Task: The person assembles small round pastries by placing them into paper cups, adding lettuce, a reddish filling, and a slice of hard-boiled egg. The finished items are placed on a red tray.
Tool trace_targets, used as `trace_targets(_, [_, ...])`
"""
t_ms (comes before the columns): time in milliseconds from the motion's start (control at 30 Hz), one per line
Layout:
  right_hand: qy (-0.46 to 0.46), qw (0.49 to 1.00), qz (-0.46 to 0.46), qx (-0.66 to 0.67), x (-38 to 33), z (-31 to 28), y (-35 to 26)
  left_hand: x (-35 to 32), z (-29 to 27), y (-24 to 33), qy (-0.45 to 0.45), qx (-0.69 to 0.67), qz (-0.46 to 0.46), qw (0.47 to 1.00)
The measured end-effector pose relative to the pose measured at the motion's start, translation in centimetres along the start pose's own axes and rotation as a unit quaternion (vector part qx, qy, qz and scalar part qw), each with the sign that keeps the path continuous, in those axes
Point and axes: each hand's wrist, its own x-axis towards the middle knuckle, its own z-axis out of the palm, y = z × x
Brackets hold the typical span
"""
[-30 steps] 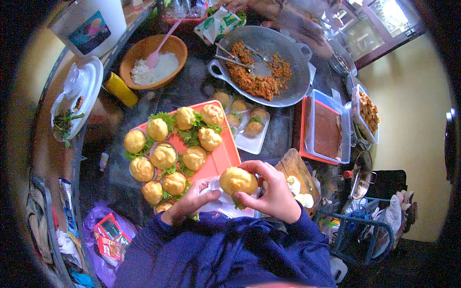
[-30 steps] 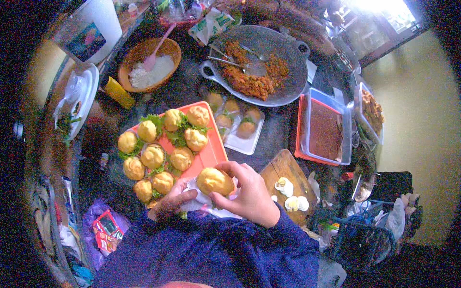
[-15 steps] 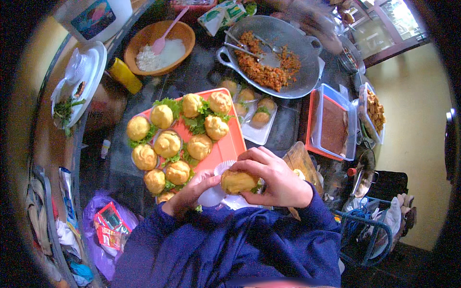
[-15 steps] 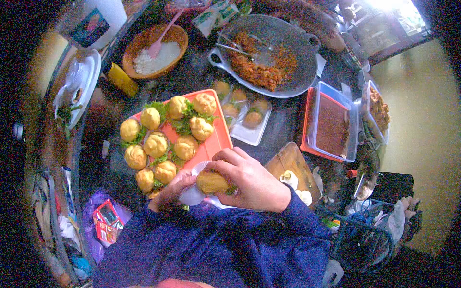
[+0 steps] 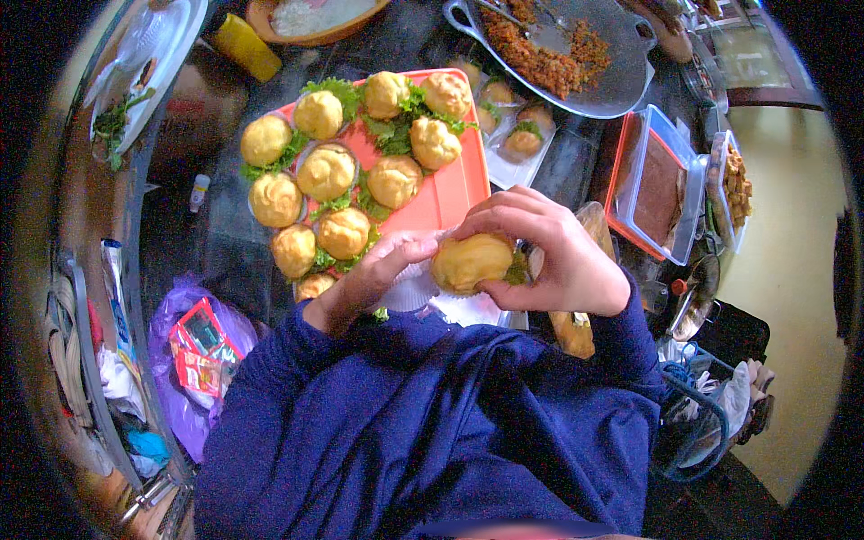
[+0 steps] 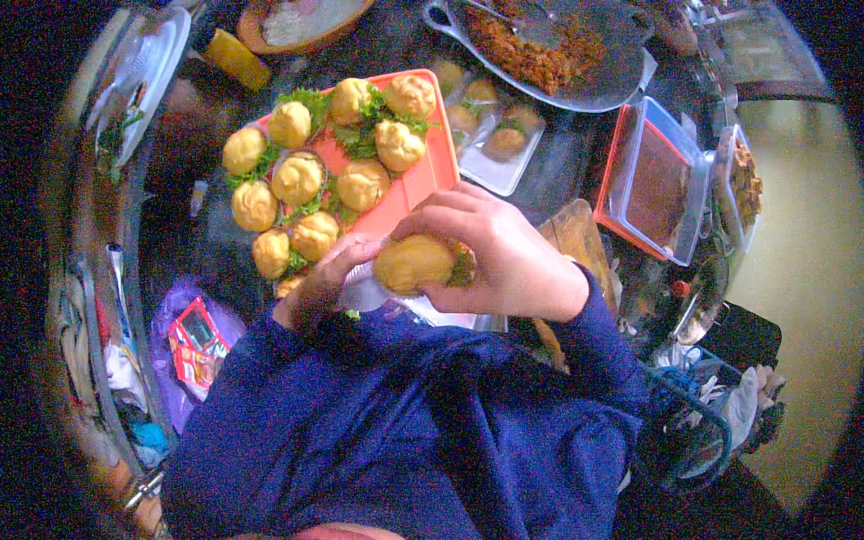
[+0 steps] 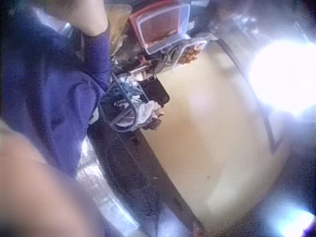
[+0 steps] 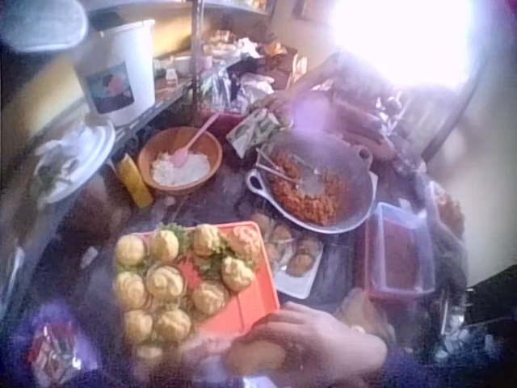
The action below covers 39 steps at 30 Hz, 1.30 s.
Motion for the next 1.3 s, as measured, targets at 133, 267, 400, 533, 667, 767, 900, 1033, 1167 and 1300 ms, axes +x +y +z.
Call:
trace_targets(133, [0.015,0.999,0.014,0.031,-0.3,0.2,-0.3,0.2,0.1,-0.3,0.031,-0.016,-0.027,0.999])
trace_targets(267, [0.045,0.998,0.051,0.002,-0.6,0.3,-1.1,0.0,0.0,-0.9,0.031,-0.036,-0.015,0.999])
trace_targets(400, [0.055,0.991,0.1,-0.066,-0.8,0.7,-2.4,0.2,-0.2,-1.3,0.092,-0.017,-0.038,0.995])
trace_targets(533, [0.056,0.987,0.126,-0.076,-0.7,0.9,-2.8,0.1,0.0,-1.1,0.037,-0.065,-0.023,0.997])
trace_targets(667, [0.094,0.986,0.134,-0.015,-0.5,1.1,-2.1,0.2,0.2,-0.5,0.022,-0.084,-0.037,0.995])
trace_targets(767, [0.105,0.987,0.122,0.014,-0.6,1.3,-1.7,0.3,0.8,-0.6,0.043,-0.11,-0.03,0.993])
trace_targets(900, [0.066,0.988,0.133,-0.052,-1.1,1.0,-1.7,0.4,0.9,-1.4,0.072,-0.105,0.007,0.992])
trace_targets(1033, [0.092,0.99,0.08,-0.066,-0.3,1.4,-1.6,0.5,0.0,-1.5,0.07,-0.097,-0.025,0.992])
trace_targets(1167, [0.065,0.987,0.046,-0.136,0.7,0.9,-1.0,0.7,-1.1,-1.3,-0.001,-0.099,-0.01,0.995])
trace_targets(1300, [0.06,0.995,0.067,-0.05,1.7,0.8,-0.6,1.1,-0.8,-1.5,0.03,-0.11,0.08,0.99])
